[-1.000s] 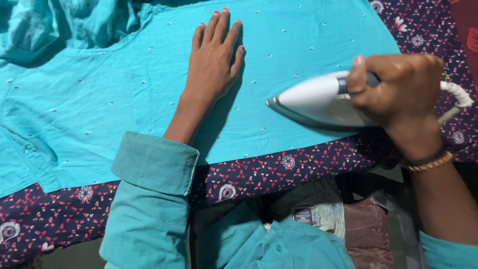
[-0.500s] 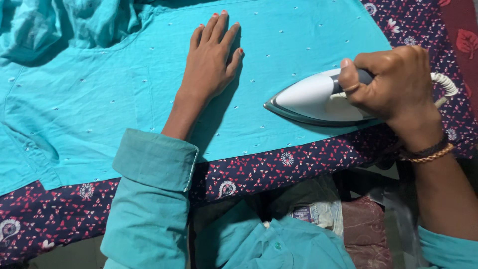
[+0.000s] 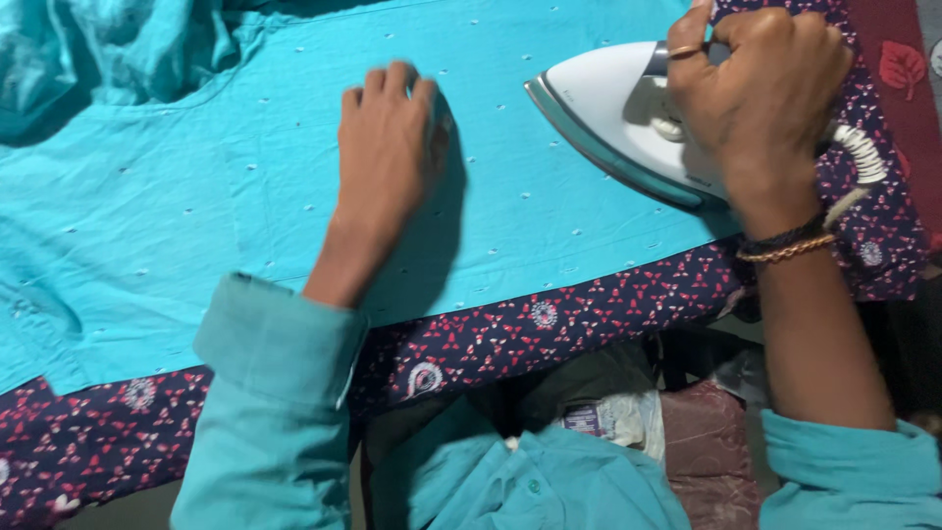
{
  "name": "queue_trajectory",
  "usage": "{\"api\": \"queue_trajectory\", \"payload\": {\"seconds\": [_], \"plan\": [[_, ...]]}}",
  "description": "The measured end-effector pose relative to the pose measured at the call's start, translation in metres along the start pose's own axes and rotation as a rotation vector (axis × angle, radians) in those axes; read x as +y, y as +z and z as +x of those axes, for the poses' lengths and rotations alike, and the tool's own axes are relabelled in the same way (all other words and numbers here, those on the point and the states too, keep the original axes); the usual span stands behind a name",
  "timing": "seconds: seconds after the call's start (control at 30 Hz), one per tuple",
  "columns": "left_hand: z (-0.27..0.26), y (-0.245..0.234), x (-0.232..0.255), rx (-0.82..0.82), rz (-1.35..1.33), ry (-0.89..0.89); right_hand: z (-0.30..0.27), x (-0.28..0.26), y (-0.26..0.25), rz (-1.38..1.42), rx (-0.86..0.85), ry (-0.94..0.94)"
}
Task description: The person irons a light blue shirt on a patterned ironing board. They smooth the fabric with one hand while moving the iron with the other, covering the front panel and pocket area.
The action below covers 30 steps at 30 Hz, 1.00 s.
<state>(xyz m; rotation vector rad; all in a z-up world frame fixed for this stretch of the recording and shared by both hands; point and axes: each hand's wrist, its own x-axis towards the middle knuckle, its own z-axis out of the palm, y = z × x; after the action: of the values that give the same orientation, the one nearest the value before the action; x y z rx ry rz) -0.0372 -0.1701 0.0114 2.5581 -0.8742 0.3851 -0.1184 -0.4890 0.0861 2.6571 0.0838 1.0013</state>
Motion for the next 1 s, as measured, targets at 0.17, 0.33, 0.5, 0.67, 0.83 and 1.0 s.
{"api": "queue_trajectory", "payload": {"seconds": [0.17,0.33,0.5,0.67,0.83,1.0], "plan": [[-0.064,-0.032,0.114,-0.126,-0.041,0.112,0.000,0.001,0.002,0.121,-0.164,0.145],[-0.086,-0.045,0.154,-0.084,-0.097,0.077,-0.013,0.007,0.013,-0.004,-0.064,0.041],[-0.088,-0.040,0.154,-0.155,-0.131,0.047,-0.022,0.015,0.023,-0.075,-0.068,0.022],[-0.096,-0.039,0.152,-0.154,-0.107,0.110,-0.026,0.016,0.026,-0.125,-0.051,-0.021],[-0.115,-0.046,0.147,-0.100,-0.150,0.098,-0.020,0.012,0.014,0.009,-0.114,0.004],[-0.132,-0.063,0.125,-0.069,-0.091,0.002,-0.019,0.001,0.005,0.158,-0.108,0.070]]}}
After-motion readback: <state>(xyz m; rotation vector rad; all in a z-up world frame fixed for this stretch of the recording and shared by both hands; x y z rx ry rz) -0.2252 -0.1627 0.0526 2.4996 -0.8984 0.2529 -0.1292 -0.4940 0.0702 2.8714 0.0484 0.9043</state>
